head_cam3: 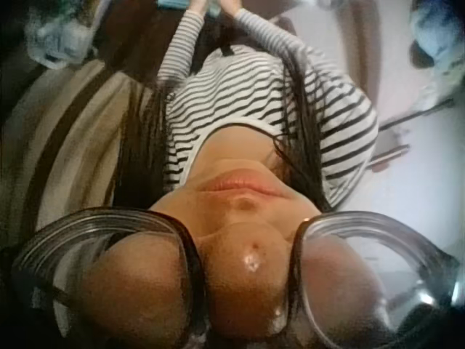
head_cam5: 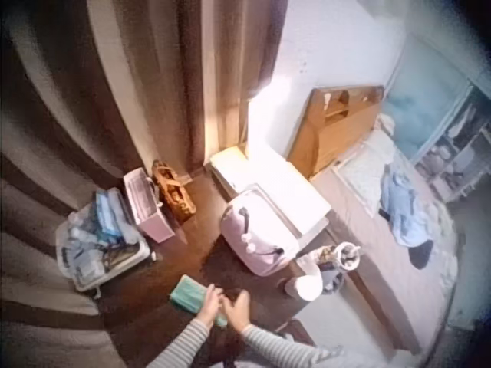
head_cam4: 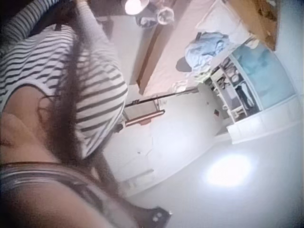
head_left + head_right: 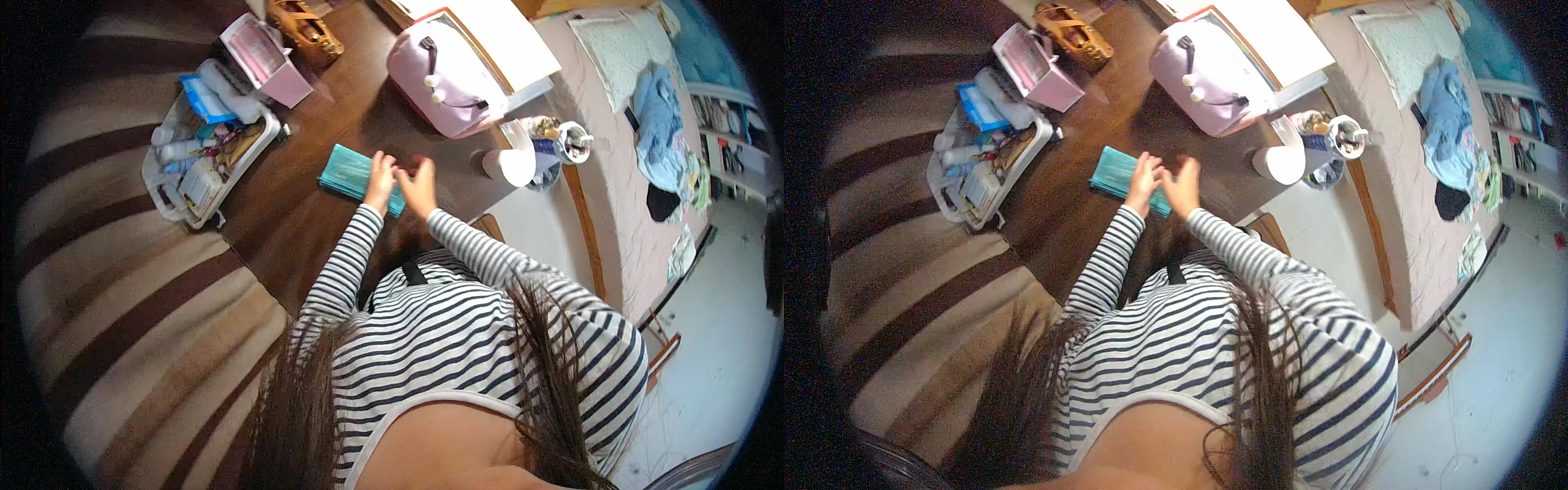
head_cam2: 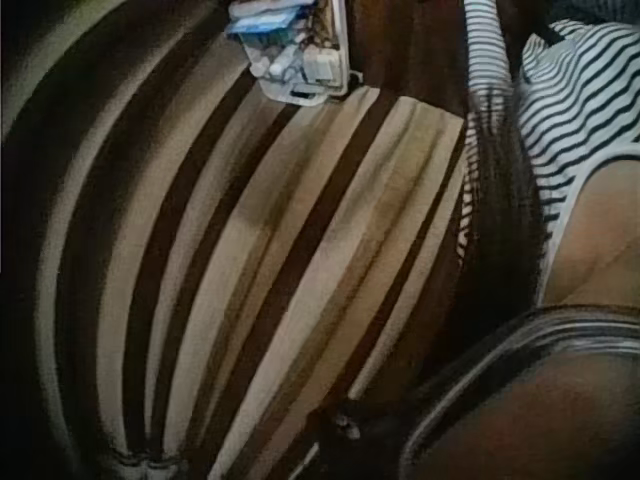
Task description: The person organizes a cluttered desk by moving various items into a white plastic tray, then wipes the desk surface with a tissue. They handle small containers, a pink bag, and papers, placing them into the tray or stacking them neatly before cleaning the surface.
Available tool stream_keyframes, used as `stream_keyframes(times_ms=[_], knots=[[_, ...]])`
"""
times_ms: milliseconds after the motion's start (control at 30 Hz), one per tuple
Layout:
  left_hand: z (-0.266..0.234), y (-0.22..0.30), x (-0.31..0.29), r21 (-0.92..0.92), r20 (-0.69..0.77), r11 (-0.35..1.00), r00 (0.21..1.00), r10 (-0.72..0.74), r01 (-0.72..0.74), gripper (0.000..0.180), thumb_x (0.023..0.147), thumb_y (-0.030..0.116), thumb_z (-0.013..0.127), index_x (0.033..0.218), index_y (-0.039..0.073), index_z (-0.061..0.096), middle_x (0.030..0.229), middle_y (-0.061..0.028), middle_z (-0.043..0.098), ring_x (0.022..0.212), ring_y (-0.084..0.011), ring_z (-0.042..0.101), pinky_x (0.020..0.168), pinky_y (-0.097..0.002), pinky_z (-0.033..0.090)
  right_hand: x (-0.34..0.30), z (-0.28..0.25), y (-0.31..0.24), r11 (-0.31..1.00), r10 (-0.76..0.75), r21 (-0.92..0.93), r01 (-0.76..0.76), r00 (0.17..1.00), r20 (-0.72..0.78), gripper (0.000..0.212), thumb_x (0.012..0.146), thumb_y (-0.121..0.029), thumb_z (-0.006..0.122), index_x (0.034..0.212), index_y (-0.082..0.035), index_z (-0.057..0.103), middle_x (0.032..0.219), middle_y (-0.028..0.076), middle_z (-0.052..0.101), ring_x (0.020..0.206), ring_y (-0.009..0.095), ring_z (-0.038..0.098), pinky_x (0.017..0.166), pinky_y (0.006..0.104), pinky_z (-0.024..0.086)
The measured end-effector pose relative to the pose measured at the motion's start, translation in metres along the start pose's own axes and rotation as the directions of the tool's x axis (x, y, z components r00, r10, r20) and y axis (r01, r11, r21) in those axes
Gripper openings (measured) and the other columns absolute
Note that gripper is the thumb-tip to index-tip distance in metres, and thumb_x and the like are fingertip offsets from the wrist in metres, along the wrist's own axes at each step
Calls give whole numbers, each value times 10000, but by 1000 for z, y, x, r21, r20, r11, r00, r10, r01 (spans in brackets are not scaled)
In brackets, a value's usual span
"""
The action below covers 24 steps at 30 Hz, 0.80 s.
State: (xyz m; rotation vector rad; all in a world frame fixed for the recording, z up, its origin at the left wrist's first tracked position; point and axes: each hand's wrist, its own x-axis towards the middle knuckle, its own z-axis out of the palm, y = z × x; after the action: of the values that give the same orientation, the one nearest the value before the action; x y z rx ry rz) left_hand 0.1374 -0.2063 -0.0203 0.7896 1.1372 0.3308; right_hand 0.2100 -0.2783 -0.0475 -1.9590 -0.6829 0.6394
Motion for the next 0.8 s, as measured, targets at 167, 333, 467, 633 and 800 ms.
stream_keyframes(times_ms=[167, 333, 467, 633, 800], knots=[[16, -4, 23, 187, 78, 982, 997, 15, -29, 570, 921, 327, 386, 1397, 95, 174, 1361, -151, 365, 1224, -273, 392, 970, -413, 331, 38, -49, -4, 994, 61, 92, -52, 993, -99, 358, 762, -133, 608, 1019, 39, 427, 953, 150, 504, 854, 225, 522, 780, 338, 427], [6, 12, 40, 128, -58, 989, 995, 86, -78, 620, 885, 318, 430, 1395, 74, 174, 1306, -148, 415, 1162, -259, 440, 934, -405, 365, 66, -19, -50, 914, 297, 263, -310, 951, 90, 346, 776, -151, 619, 1036, 7, 454, 894, 97, 551, 782, 181, 532, 709, 311, 438], [-23, 68, 47, -162, -191, 987, 981, -24, -8, 810, 831, 326, 510, 1413, 83, 2, 1327, -172, 369, 1155, -283, 437, 913, -391, 386, 102, 33, -68, 850, 204, 368, -377, 880, 430, 444, 767, -191, 651, 1116, 12, 467, 970, 88, 545, 822, 133, 517, 700, 261, 432], [-63, 131, 75, -572, -259, 804, 966, 11, -162, 719, 772, 521, 559, 1300, 92, 328, 1110, -160, 494, 994, -276, 521, 818, -423, 465, 218, 93, -114, 978, -136, 184, 97, 968, 211, 689, 704, -299, 726, 1233, -7, 396, 1165, 168, 506, 1058, 240, 502, 889, 312, 399], [-111, 181, 96, -703, -76, 689, 981, 176, -178, 708, 702, 510, 675, 1246, 159, 386, 1081, -129, 438, 818, -240, 532, 702, -398, 512, 250, 133, -175, 976, -195, -34, 215, 934, 300, 961, 580, -380, 798, 1302, 6, 296, 1187, 215, 517, 1086, 301, 527, 927, 331, 405]])
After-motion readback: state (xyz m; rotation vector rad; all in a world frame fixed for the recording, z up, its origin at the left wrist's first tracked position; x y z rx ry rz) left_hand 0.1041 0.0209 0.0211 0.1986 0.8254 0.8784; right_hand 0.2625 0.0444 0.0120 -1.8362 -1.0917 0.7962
